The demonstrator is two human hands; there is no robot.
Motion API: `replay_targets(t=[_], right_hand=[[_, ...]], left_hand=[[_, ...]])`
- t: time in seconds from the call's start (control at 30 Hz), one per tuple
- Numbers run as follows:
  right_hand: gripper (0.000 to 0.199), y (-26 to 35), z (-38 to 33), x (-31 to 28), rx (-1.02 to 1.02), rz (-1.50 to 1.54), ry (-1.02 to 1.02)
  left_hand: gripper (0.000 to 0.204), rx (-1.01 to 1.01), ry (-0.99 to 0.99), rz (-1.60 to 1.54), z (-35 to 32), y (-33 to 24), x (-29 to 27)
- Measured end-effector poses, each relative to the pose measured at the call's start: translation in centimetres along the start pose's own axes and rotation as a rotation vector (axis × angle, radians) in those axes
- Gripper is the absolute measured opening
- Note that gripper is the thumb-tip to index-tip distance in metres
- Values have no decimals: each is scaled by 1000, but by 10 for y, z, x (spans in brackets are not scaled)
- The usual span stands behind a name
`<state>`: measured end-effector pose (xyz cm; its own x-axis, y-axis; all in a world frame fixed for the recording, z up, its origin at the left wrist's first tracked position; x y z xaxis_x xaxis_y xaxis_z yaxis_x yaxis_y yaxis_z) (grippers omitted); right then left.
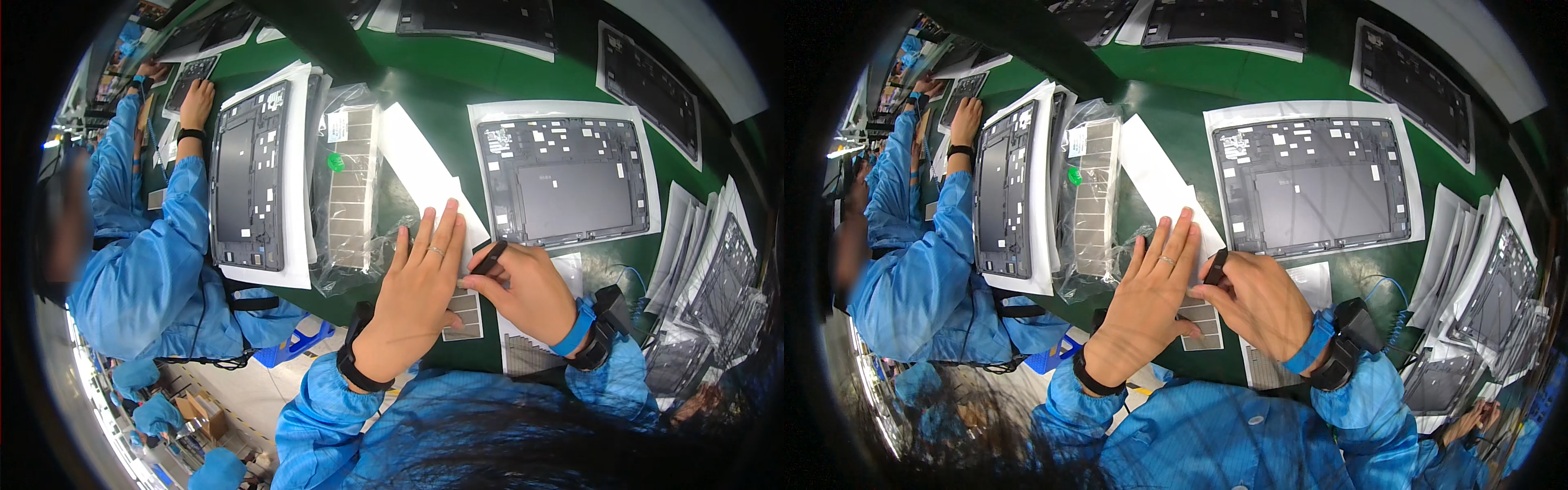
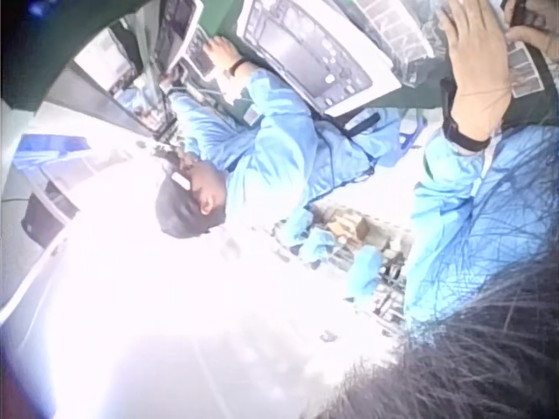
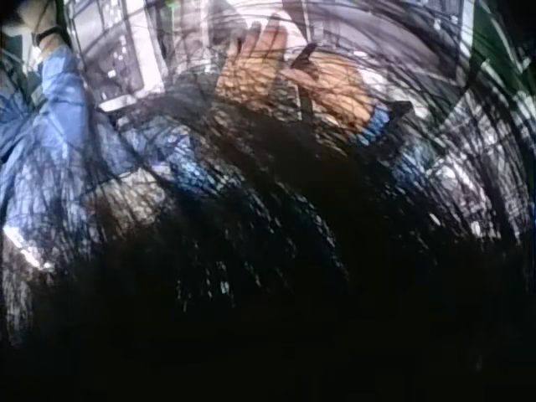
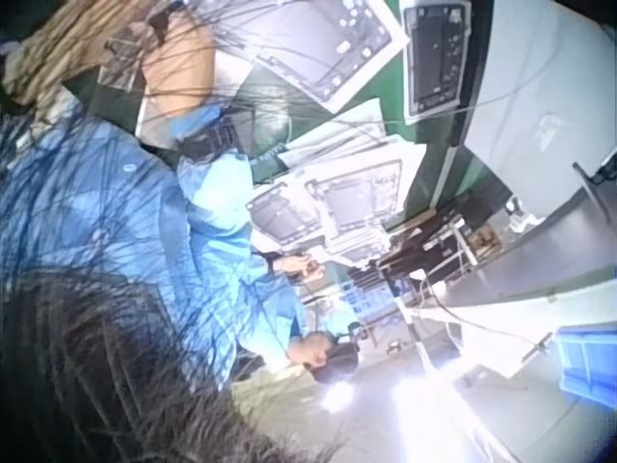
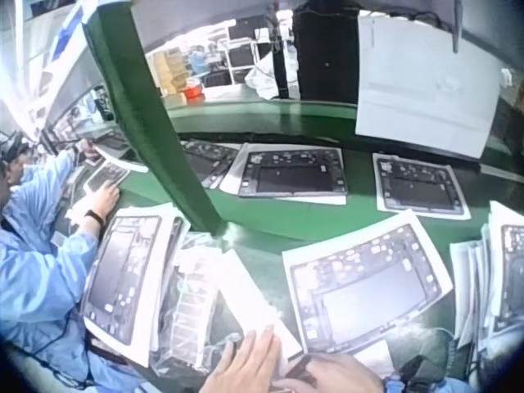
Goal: Assembling laptop keyboard casings by applying adhesive strips and components at an industrial workstation.
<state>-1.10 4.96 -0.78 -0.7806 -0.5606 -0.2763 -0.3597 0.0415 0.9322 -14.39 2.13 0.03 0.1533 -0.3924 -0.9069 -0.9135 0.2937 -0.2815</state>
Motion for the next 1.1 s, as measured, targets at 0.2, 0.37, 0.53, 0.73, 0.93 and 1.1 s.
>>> replay_targets(t=[0.2,0.37,0.53,0.73,0.93,1.1], right_hand=[[20,9,15,4,-65,-118,104],[18,5,14,-2,-64,-48,84],[8,-21,-20,-66,81,570,-335],[22,-89,-47,-222,-120,345,-1256],[21,-105,-33,-229,-67,281,-1288],[13,-97,-35,-229,-91,150,-1360]], left_hand=[[139,3,18,-57,-4,7,1],[134,38,-4,-53,1,4,-7],[130,37,48,65,0,-5,-15],[115,177,-20,39,61,-80,-40],[103,358,-361,3,166,-150,-18],[106,309,-244,27,184,-161,-8]])
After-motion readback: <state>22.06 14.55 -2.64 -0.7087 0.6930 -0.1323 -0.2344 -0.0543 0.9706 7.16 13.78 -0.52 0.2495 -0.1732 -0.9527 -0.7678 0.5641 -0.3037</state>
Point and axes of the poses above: each hand's wrist, its own z-axis towards the middle knuckle, its own x-axis out of the palm, y = z × x, the point moved 7 cm from there along z, towards the middle knuckle, and after that the axes turned 5 degrees about z, right-handed, at the moved point
